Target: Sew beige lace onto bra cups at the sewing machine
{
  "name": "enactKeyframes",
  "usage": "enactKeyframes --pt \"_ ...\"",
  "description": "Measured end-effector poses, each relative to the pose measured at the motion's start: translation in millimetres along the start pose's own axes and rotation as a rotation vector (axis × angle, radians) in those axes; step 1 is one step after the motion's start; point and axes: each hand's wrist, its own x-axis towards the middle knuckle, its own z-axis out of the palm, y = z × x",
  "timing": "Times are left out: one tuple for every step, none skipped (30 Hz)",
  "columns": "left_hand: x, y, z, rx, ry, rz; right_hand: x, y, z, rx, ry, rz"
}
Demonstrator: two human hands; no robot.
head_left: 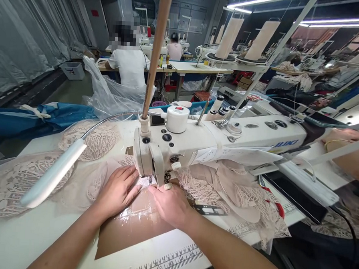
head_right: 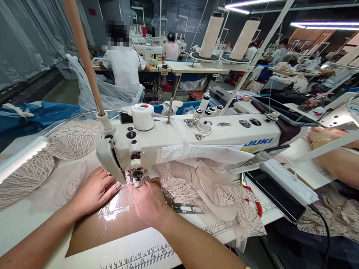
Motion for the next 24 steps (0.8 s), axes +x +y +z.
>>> enactKeyframes --pt "0 1 -0.9 0.0 -0.005 -0.019 -2 0 -3 0.01 0.005 -0.007" --pt "-1 1 -1.6 -0.01 -0.01 -0.044 -5 1 -8 0.026 0.008 -0.012" --pt "-1 1 -2.0 -0.029 -0.012 -0.07 -8 1 -14 0.039 -0.007 -0.014" --pt "-2 1 -2.0 -0.053 -0.012 -0.094 -13 2 -21 0.041 -0.047 -0.013" --pt "-4 0 -1.7 -0.077 -0.007 -0.117 -19 4 -30 0.029 -0.107 -0.01" --pt "-6 -2 -1.2 -0.096 0.001 -0.138 -27 6 -38 0.001 -0.182 -0.005" --pt "-8 -4 -0.7 -0.11 0.012 -0.157 -35 9 -47 -0.037 -0.254 0.005" --pt "-11 -6 -0.4 -0.118 0.024 -0.175 -44 12 -54 -0.069 -0.303 0.02" --pt "-15 -8 -0.5 -0.125 0.033 -0.189 -53 16 -59 -0.09 -0.322 0.044" --pt "-19 -9 -1.1 -0.138 0.038 -0.201 -62 21 -62 -0.103 -0.324 0.076" --pt "-24 -9 -2.4 -0.156 0.041 -0.208 -70 27 -63 -0.112 -0.312 0.108" --pt "-29 -7 -4.5 -0.177 0.038 -0.208 -78 33 -61 -0.131 -0.296 0.146" --pt "-34 -4 -7.3 -0.196 0.031 -0.204 -84 38 -58 -0.155 -0.289 0.176" --pt "-39 2 -10.8 -0.225 0.016 -0.19 -90 43 -53 -0.179 -0.291 0.188" --pt "-43 11 -15.1 -0.273 -0.01 -0.163 -94 48 -48 -0.2 -0.292 0.186" --pt "-47 20 -20.0 -0.34 -0.047 -0.126 -97 51 -43 -0.217 -0.296 0.172" --pt "-51 31 -25.4 -0.426 -0.097 -0.081 -99 54 -38 -0.227 -0.298 0.153" --pt "-54 43 -31.0 -0.521 -0.155 -0.033 -100 56 -35 -0.236 -0.294 0.134" --pt "-57 54 -36.6 -0.602 -0.215 0.001 -101 57 -32 -0.242 -0.287 0.116" --pt "-60 63 -42.0 -0.66 -0.274 0.021 -102 59 -30 -0.249 -0.274 0.1" --pt "-63 71 -47.0 -0.693 -0.326 0.024 -103 60 -29 -0.254 -0.253 0.084" --pt "-65 76 -51.2 -0.708 -0.366 0.013 -103 62 -28 -0.256 -0.221 0.064" --pt "-67 78 -54.4 -0.713 -0.391 -0.006 -104 65 -27 -0.252 -0.179 0.045" --pt "-69 77 -56.7 -0.71 -0.396 -0.033 -106 67 -27 -0.24 -0.131 0.027"
